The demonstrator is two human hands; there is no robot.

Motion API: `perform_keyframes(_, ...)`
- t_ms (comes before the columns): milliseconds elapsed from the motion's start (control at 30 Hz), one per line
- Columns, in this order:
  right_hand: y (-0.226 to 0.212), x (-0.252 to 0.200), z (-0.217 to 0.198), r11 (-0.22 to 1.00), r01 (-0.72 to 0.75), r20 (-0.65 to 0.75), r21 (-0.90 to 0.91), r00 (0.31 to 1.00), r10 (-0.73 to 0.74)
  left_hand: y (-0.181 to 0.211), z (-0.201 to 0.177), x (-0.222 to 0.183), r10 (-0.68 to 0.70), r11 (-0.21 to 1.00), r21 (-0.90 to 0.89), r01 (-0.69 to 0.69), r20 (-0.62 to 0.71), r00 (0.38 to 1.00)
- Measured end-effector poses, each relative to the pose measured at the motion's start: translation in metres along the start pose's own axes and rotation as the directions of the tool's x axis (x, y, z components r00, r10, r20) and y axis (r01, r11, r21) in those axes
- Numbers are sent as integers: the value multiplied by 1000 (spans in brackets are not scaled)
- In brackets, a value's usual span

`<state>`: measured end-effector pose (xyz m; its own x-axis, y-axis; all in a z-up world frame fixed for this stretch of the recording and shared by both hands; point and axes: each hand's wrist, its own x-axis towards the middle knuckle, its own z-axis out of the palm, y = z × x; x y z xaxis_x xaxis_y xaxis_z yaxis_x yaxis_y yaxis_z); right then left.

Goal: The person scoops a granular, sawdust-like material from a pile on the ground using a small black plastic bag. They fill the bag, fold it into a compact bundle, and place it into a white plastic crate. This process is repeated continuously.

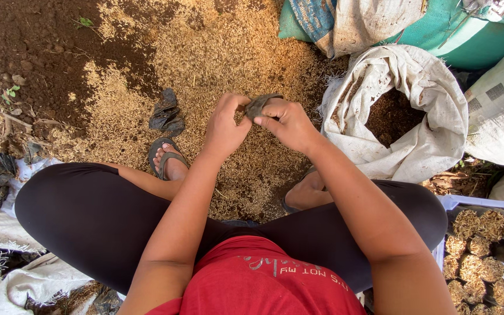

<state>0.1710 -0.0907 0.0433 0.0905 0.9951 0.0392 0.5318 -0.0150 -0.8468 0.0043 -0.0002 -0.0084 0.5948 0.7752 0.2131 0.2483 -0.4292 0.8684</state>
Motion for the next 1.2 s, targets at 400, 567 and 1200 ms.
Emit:
perform_keyframes(400,-14,3,0,998,58,-83,3,995,-58,-11,11,2,-171,969,-202,145,-113,979)
perform_keyframes(567,-5,1,14,999,35,-155,-39,987,-41,-4,12,-2,-152,987,22,157,-170,974)
perform_keyframes(1200,-9,3,4,973,-230,88,-8,969,230,-8,7,-1,-347,918,-219,330,-42,937)
